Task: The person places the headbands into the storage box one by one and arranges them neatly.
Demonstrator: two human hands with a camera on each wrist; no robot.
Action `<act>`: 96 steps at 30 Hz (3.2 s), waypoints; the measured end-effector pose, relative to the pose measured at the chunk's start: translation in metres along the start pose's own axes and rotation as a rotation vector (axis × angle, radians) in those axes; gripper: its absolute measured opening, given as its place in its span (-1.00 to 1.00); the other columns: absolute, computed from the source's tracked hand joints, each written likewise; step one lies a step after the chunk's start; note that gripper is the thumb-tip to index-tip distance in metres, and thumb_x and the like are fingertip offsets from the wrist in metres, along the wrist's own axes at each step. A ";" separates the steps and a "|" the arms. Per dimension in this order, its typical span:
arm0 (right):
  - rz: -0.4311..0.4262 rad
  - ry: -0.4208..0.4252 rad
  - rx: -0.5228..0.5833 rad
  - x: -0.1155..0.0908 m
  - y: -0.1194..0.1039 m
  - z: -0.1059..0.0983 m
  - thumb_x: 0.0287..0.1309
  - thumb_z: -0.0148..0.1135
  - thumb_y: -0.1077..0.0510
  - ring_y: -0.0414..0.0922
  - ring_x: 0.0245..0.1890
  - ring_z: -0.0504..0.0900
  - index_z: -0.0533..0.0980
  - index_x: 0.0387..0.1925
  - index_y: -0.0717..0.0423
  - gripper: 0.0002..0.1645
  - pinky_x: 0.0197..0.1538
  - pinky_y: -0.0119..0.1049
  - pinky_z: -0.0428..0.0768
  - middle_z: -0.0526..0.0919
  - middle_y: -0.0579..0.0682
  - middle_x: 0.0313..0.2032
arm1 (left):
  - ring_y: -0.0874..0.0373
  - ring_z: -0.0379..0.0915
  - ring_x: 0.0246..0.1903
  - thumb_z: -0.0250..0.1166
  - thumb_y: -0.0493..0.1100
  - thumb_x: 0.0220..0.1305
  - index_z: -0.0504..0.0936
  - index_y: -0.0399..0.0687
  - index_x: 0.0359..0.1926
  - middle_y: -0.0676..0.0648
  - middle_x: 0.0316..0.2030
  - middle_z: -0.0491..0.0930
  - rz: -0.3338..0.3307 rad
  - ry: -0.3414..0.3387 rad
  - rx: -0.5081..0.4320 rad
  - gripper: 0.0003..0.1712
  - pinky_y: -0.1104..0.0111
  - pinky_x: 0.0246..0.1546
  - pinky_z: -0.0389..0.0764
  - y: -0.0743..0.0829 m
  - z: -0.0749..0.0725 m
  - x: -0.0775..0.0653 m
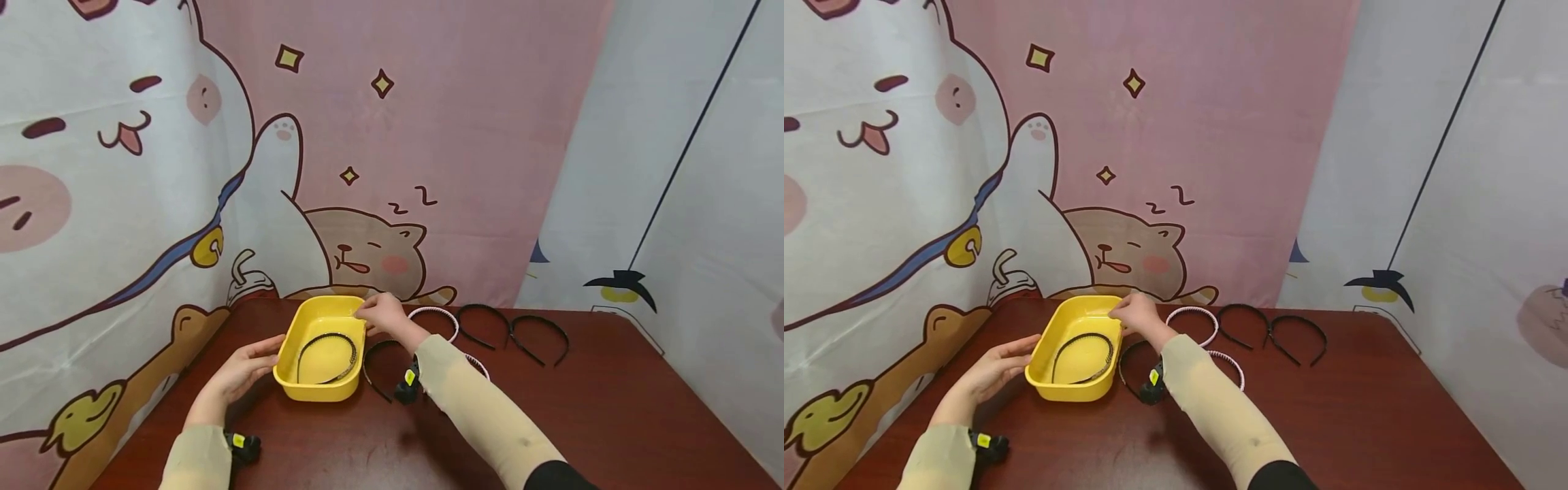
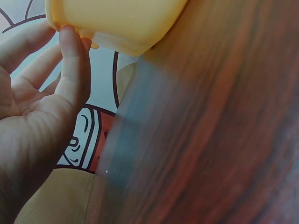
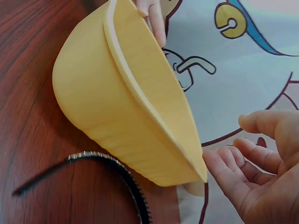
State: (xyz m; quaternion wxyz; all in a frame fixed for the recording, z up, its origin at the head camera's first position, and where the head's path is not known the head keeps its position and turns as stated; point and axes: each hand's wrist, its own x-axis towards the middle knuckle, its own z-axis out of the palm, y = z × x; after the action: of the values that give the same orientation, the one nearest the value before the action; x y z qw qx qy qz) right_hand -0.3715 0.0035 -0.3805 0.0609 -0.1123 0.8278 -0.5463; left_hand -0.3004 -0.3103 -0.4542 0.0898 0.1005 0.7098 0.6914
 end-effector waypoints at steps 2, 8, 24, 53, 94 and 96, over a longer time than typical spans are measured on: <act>-0.009 0.001 -0.010 -0.004 0.002 -0.008 0.13 0.36 0.18 0.14 -0.31 0.67 0.62 -0.18 0.27 -0.74 -0.46 -0.25 0.67 0.63 0.11 -0.35 | 0.12 0.43 0.17 0.19 -0.31 0.35 0.13 -0.36 0.43 -0.40 0.39 0.11 0.000 -0.001 0.003 -0.29 0.37 0.09 0.49 -0.001 0.000 0.000; -0.032 0.039 -0.026 -0.019 0.020 -0.040 0.12 0.37 0.14 0.03 -0.42 0.65 0.62 -0.14 0.25 -0.69 -0.44 -0.18 0.68 0.63 0.10 -0.37 | 0.11 0.43 0.17 0.19 -0.30 0.35 0.14 -0.35 0.43 -0.40 0.38 0.13 0.007 -0.011 0.016 -0.29 0.36 0.10 0.49 -0.001 0.000 0.002; 0.043 0.139 0.137 -0.062 0.103 -0.134 0.14 0.30 0.20 -0.05 -0.52 0.62 0.54 -0.06 0.44 -0.60 -0.44 -0.20 0.66 0.65 0.17 -0.37 | 0.26 0.46 0.09 0.17 -0.32 0.36 0.12 -0.39 0.43 -0.42 0.38 0.11 0.018 -0.002 0.024 -0.30 0.42 0.04 0.51 -0.001 -0.006 0.001; 0.225 -0.025 0.070 -0.110 0.166 -0.187 0.11 0.38 0.13 -0.05 -0.47 0.67 0.46 0.09 0.46 -0.39 -0.44 -0.15 0.68 0.67 0.08 -0.39 | 0.33 0.47 0.06 0.17 -0.33 0.35 0.10 -0.42 0.42 -0.44 0.39 0.06 0.007 0.007 0.018 -0.29 0.45 0.03 0.51 -0.002 0.001 0.005; 0.156 0.113 -0.193 -0.112 0.157 -0.161 -0.09 0.38 0.33 -0.13 -0.59 0.60 0.61 -0.12 0.40 -0.60 -0.50 -0.24 0.66 0.54 0.04 -0.54 | 0.31 0.47 0.08 0.17 -0.31 0.36 0.11 -0.38 0.43 -0.38 0.39 0.12 -0.014 0.013 0.037 -0.30 0.42 0.04 0.51 0.000 0.001 0.004; 0.154 0.111 -0.184 -0.111 0.157 -0.161 -0.08 0.37 0.33 -0.12 -0.58 0.61 0.61 -0.13 0.41 -0.61 -0.49 -0.24 0.66 0.57 0.04 -0.52 | 0.30 0.47 0.08 0.17 -0.31 0.36 0.11 -0.38 0.43 -0.39 0.39 0.12 -0.015 0.016 0.036 -0.30 0.42 0.04 0.51 0.000 0.001 0.004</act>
State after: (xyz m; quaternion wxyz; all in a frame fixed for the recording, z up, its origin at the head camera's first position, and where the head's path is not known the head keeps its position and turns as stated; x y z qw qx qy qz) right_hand -0.3186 0.2348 -0.4636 0.0462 -0.0234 0.8826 -0.4673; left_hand -0.3038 -0.3084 -0.4543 0.0874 0.0911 0.7237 0.6785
